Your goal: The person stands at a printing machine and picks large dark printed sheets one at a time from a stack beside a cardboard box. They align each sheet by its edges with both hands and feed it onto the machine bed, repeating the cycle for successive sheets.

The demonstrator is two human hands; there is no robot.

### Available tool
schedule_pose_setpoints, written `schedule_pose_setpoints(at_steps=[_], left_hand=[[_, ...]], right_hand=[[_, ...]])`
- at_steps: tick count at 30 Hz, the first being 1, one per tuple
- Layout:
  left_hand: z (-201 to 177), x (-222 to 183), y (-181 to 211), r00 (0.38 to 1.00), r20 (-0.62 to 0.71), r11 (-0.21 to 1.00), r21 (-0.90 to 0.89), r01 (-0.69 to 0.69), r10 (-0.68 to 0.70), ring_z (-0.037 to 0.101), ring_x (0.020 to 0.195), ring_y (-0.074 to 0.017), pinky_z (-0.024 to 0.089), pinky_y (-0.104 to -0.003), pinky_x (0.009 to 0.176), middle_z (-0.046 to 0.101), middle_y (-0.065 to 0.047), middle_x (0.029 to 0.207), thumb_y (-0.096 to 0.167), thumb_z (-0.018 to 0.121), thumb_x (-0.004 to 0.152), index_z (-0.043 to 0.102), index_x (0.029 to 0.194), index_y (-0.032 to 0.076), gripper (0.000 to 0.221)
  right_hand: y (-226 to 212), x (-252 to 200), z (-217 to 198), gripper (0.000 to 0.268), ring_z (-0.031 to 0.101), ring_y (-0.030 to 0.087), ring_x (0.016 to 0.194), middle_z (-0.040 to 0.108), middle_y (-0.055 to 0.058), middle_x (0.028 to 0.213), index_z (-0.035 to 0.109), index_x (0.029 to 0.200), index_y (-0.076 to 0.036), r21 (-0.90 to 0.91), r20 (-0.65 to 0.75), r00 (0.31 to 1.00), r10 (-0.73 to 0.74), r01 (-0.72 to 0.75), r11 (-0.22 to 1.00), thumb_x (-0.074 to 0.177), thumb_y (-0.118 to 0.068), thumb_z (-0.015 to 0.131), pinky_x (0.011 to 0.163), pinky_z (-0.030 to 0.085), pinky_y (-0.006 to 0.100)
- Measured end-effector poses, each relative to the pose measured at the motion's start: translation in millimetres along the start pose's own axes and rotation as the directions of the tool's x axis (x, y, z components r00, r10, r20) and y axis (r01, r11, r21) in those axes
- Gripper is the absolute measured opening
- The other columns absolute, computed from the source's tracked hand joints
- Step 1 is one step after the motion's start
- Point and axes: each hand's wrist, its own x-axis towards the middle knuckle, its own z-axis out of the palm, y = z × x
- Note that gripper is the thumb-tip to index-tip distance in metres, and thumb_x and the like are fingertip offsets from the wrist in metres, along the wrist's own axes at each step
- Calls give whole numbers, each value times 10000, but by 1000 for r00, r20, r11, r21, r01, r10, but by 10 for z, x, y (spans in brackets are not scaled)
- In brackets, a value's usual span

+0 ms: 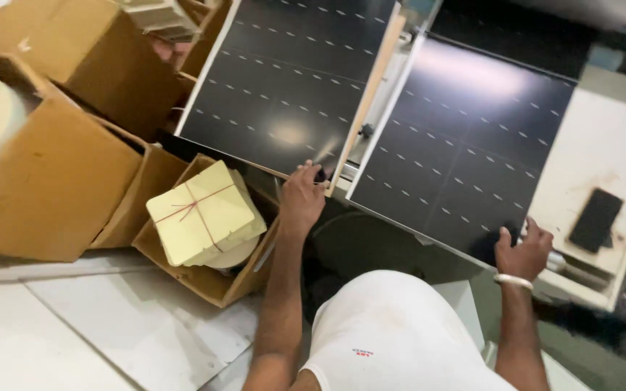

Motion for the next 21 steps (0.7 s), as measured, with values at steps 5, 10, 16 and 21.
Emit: schedule_pose_setpoints(at_steps=[5,10,16,21], left_hand=[[35,-24,8,998,-58,1000,-29,-9,8,589,1280,-436,464,-482,1100,625,-250,1370,143,736,851,657,1253,4,432],[46,-3,-20,1000,22,1000,-7,21,-20,566,1307,-431,437,-488,1113,607,-254,1389,155,728,886,658,1247,1,399],[12,23,14,997,68,999,5,32,-32,546,1322,-427,423,-491,1120,596,-253,1402,157,712,905,649,1270,-7,406],[-19,21,-1,997,70,999,4,38,-38,566,1322,-413,444,-480,1115,599,-258,1400,167,717,908,643,1254,-21,401]], right_hand=[[-734,-304,-32,357,669,279,1025,639,174,1242,699,1325,-41,217,18,995,-99,93,972,976,-104,741,916,564,435],[-1033,-791,411,304,721,264,847,763,108,1094,724,1253,-120,341,414,895,-165,16,940,954,-177,730,741,614,426],[-1056,-939,515,426,752,244,1049,760,64,1199,678,1297,-202,267,696,634,-337,207,941,898,-346,712,919,607,428],[-1088,-953,567,506,698,275,1139,704,98,1270,649,1327,-208,201,751,587,-301,231,952,871,-402,751,954,576,433]])
